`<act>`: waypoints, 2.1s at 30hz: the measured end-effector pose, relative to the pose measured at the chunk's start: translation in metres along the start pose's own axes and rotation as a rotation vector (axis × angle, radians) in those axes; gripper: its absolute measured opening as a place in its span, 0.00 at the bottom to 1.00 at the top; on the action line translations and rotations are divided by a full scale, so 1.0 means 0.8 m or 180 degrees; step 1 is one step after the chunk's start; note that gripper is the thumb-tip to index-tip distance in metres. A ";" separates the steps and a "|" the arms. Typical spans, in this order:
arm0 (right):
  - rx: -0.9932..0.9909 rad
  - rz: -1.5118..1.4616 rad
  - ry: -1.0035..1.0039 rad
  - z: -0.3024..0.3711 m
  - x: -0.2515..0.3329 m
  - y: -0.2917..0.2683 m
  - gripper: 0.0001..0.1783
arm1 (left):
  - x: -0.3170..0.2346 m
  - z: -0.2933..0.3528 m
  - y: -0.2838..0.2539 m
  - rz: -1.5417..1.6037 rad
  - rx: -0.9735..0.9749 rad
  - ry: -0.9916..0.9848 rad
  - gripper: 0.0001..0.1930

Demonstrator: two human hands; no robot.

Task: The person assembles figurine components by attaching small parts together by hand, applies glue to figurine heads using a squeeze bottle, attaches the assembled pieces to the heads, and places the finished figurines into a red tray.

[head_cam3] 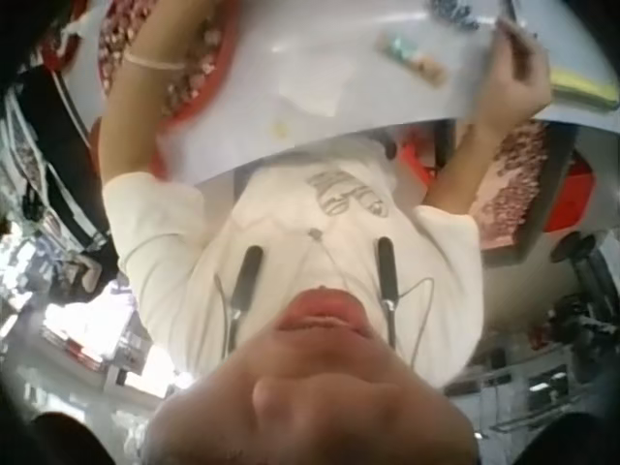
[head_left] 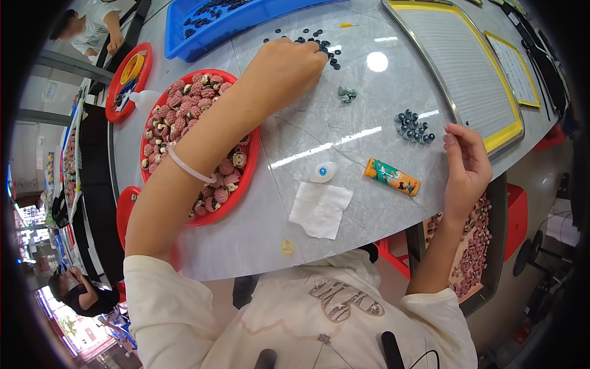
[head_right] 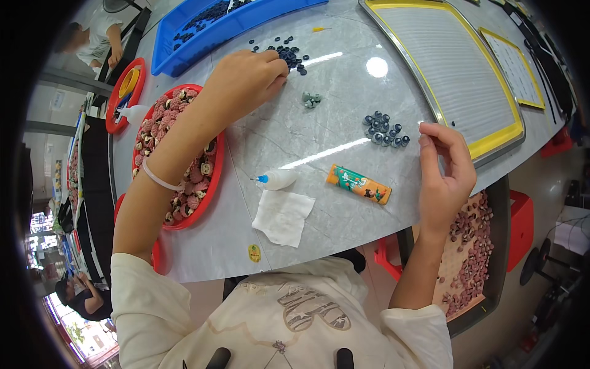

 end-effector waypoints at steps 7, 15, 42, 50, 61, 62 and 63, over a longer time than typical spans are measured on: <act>0.0750 0.0357 -0.1382 -0.011 0.110 0.078 0.08 | 0.018 0.002 0.013 0.0192 0.0015 -0.0389 0.03; 0.1394 0.1027 -0.1769 -0.026 0.110 0.158 0.05 | 0.025 -0.001 0.011 0.0681 -0.0091 -0.0624 0.06; 0.2118 -0.2707 -0.0430 0.079 0.168 0.063 0.09 | -0.111 0.171 -0.114 0.4642 -0.2228 -0.1246 0.11; 0.2130 -0.2884 -0.0536 0.122 0.196 0.070 0.11 | -0.138 0.185 -0.127 0.3682 -0.2544 -0.0922 0.05; 0.1599 -0.2943 -0.0535 0.141 0.193 0.062 0.10 | -0.143 0.195 -0.119 0.4091 -0.2867 -0.0764 0.09; 0.1567 -0.2959 -0.0465 0.142 0.190 0.064 0.10 | -0.138 0.192 -0.106 0.4551 -0.2862 -0.0988 0.10; 0.1566 -0.2959 -0.0452 0.144 0.189 0.067 0.10 | -0.134 0.191 -0.093 0.5009 -0.2844 -0.1219 0.11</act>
Point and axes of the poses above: each hand's wrist, its own z-axis away from the middle knuckle, its own y-axis out of the palm, x = y × z, the point moved 10 cm from there along -z, towards the middle knuckle, and after that the axes turned 15 degrees about z, right-handed, at the moved point
